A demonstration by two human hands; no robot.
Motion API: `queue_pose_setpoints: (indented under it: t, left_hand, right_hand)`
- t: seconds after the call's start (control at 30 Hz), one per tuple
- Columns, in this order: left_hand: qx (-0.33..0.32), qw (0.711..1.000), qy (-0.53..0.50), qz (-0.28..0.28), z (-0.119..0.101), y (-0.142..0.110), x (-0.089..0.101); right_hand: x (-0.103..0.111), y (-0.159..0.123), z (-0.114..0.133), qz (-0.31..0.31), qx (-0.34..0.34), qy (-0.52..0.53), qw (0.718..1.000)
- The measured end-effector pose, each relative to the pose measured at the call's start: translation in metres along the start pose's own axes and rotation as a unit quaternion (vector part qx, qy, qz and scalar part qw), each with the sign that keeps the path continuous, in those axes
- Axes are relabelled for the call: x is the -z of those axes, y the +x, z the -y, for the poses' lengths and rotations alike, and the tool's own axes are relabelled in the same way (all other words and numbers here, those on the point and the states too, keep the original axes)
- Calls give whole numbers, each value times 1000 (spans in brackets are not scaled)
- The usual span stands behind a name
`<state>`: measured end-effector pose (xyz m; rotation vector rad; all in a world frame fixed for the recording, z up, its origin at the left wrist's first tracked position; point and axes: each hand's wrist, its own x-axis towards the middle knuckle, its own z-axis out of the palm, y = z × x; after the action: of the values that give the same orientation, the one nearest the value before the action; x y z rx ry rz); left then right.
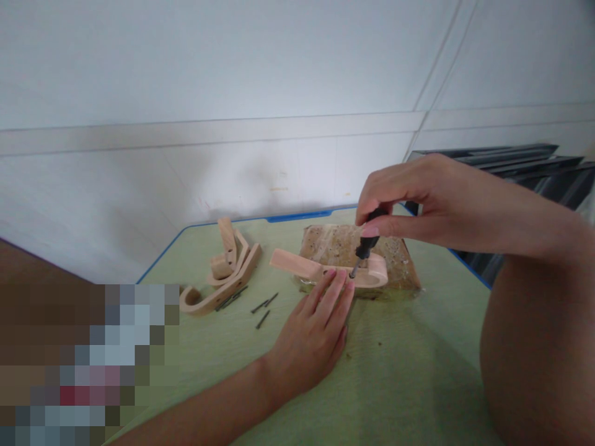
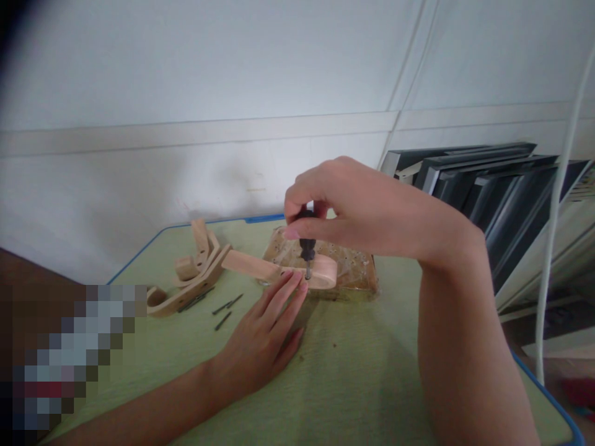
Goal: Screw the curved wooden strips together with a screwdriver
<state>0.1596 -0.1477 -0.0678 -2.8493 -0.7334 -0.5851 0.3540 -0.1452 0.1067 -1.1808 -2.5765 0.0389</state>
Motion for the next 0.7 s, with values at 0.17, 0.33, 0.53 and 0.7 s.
queue_pose_setpoints:
  t: [0.17,0.33,0.53,0.7]
  left_hand:
    - [-1,1000,9,6,0,0,-1]
    - [-2,1000,10,5,0,0,-1]
    - [-5,1000,5,-1,1,0,-2]
    - [0,1000,5,3,1,1,-1]
  right_hand:
    - [2,-7,-3,27,33,49,998]
    - [3,-7,-6,14,-2,42,999]
    - [2,-4,-3,-1,-6,28,1000]
    - [0,-1,-2,-22,3,26,999]
